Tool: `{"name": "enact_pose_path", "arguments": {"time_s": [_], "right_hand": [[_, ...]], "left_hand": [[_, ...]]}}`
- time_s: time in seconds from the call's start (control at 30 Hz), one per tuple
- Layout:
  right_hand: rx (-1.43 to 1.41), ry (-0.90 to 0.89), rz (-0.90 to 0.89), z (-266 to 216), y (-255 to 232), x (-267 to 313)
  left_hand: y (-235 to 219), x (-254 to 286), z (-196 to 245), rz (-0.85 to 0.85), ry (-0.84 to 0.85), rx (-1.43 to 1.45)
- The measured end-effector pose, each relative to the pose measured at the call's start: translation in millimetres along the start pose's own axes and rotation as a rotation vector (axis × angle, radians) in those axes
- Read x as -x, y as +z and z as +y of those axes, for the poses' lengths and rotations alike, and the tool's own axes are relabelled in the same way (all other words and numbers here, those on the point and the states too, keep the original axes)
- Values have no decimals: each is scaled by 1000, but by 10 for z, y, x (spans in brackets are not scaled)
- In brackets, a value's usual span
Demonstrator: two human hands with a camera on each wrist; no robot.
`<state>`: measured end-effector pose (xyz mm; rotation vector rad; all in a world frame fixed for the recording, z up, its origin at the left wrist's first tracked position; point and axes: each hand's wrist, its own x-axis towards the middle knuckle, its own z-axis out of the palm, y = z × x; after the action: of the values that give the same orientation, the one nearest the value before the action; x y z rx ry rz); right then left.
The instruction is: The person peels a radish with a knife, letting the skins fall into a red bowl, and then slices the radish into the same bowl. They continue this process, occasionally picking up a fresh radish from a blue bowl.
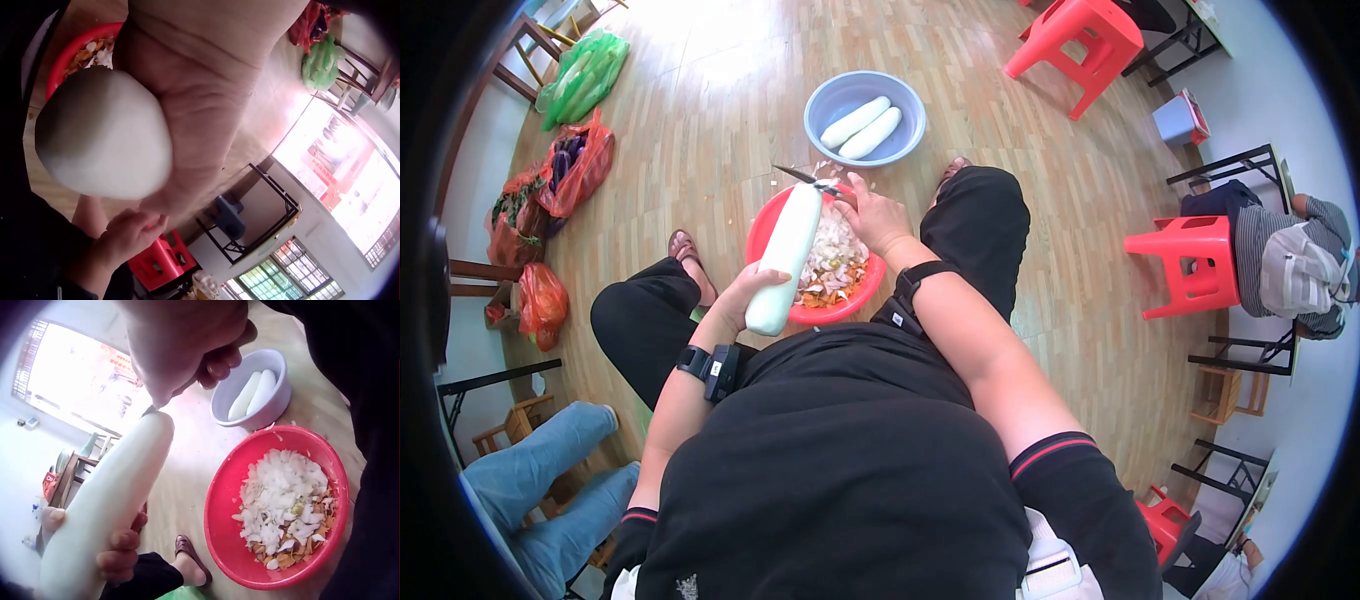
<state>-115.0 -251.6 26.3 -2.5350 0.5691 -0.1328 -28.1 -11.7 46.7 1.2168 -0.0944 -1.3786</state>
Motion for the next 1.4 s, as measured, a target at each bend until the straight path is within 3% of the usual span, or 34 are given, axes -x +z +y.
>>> {"name": "enact_pose_path", "arguments": {"time_s": [0.07,0.17,0.23,0.27,0.33,0.43,0.53,0.57,0.63,0.67,0.73,0.77,0.83,0.97,1.03,1.27,1.4], "right_hand": [[14,8,-18,37,52,5],[-218,-5,-86,259,444,-36],[-297,-248,264,272,609,-51],[-298,-245,257,326,641,-27],[-937,261,-228,-45,167,24],[-1106,272,-224,-225,-88,27],[-1156,345,-262,-142,7,6],[-1154,344,-264,-115,52,0],[-746,386,-250,-19,199,-3],[-746,388,-247,33,294,-18],[-386,-119,81,21,359,-42],[-384,-117,81,55,351,-21],[-74,-67,-134,-281,-50,83],[49,-121,-194,-390,-111,103],[10,-293,-98,-384,-82,119],[73,-109,-30,-249,-29,-4],[49,-106,39,-232,-41,-7]], "left_hand": [[-20,-11,-7,-7,-17,-53],[-6,-22,-20,67,-21,-26],[-25,-39,-31,92,-11,-23],[-32,-43,-39,112,0,-30],[-41,-45,-50,133,8,-27],[-22,-44,-31,173,30,-44],[-35,-33,-31,207,28,-61],[-35,-35,-32,213,17,-62],[-22,-28,-35,214,22,-60],[-17,-26,-31,213,27,-60],[-21,-19,-20,190,32,-93],[-18,-15,-15,168,38,-123],[20,24,33,153,30,-147],[23,32,30,114,46,-162],[30,44,48,111,40,-168],[26,79,39,85,95,-229],[-8,73,21,76,83,-263]]}}
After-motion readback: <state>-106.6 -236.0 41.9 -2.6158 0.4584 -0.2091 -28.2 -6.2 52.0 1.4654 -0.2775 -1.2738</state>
